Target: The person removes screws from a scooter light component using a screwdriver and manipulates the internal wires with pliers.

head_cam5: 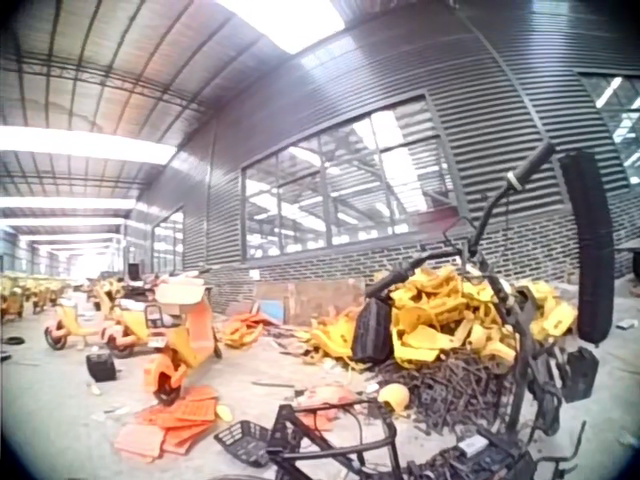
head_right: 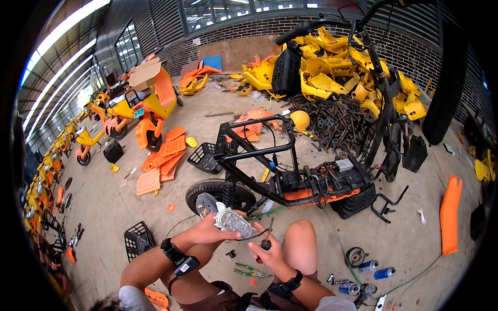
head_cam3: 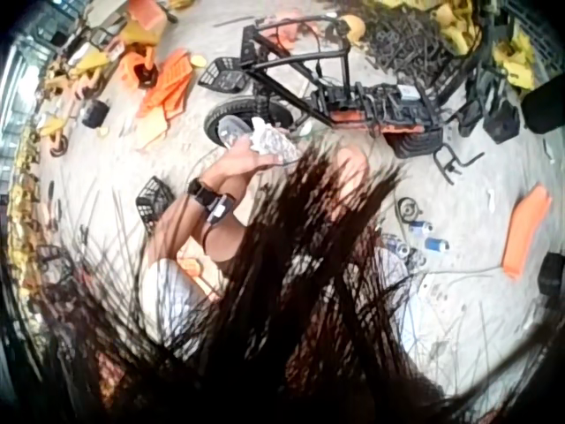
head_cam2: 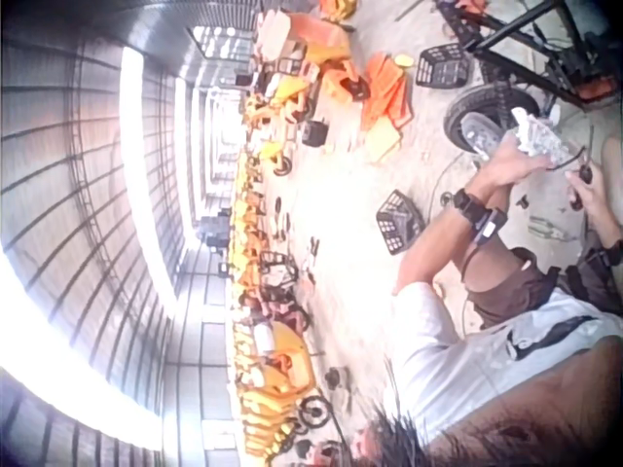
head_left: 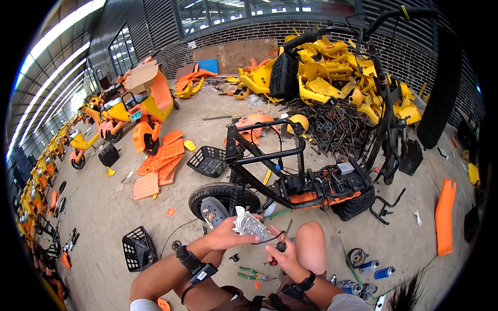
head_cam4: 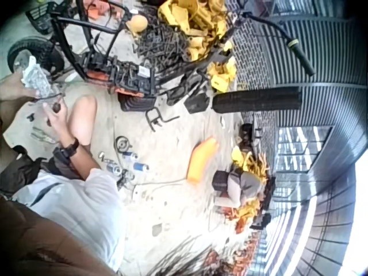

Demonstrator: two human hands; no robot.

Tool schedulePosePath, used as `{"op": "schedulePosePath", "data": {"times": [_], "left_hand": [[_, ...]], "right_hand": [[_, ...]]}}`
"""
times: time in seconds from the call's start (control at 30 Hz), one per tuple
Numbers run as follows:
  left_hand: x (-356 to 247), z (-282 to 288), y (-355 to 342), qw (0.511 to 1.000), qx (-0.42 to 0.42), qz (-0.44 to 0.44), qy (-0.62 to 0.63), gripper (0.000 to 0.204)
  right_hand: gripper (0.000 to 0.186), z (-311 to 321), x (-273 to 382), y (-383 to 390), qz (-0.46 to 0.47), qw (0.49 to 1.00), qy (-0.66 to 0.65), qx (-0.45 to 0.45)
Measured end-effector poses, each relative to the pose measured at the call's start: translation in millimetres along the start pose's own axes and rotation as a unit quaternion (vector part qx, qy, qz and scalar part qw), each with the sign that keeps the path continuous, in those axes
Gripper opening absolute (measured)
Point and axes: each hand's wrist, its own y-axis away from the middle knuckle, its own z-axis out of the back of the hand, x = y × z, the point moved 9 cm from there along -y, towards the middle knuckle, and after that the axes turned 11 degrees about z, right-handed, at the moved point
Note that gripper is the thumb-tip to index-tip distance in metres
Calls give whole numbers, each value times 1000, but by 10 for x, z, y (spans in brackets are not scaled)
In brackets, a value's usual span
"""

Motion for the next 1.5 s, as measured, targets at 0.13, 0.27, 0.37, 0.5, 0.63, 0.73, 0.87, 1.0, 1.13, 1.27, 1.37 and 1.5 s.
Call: {"op": "schedulePosePath", "data": {"times": [0.13,0.27,0.37,0.5,0.63,0.73,0.87,1.0,1.13,1.27,1.37,1.5], "left_hand": [[121,195,-53,995,-88,14,54,57],[187,420,-53,960,-177,12,216,46],[214,530,-62,943,-200,22,263,43],[204,592,-41,938,-180,-7,297,42],[174,534,-43,933,-173,-11,316,42],[150,462,-56,946,-149,-10,287,42],[178,450,-36,966,-98,-12,239,46],[-28,-75,102,956,42,77,279,57],[-320,-550,326,966,86,136,202,45],[-255,-823,355,954,127,160,219,44],[-77,-962,239,954,165,173,182,43],[-13,-1020,147,955,181,181,147,41]], "right_hand": [[47,-16,419,-32,167,984,57,-2],[31,-218,603,122,270,926,226,140],[26,-310,463,183,258,929,187,188],[17,-167,394,175,241,948,158,134],[13,232,-16,187,14,998,28,-50],[31,325,8,49,3,991,-81,-106],[42,362,63,22,-39,974,-181,-129],[45,345,414,-47,-13,979,-173,-109],[52,242,720,-55,-5,984,-150,-96],[55,166,872,-124,95,991,-84,-49],[57,210,924,-195,166,981,-58,-78],[55,6,956,-258,62,993,-89,-48]]}}
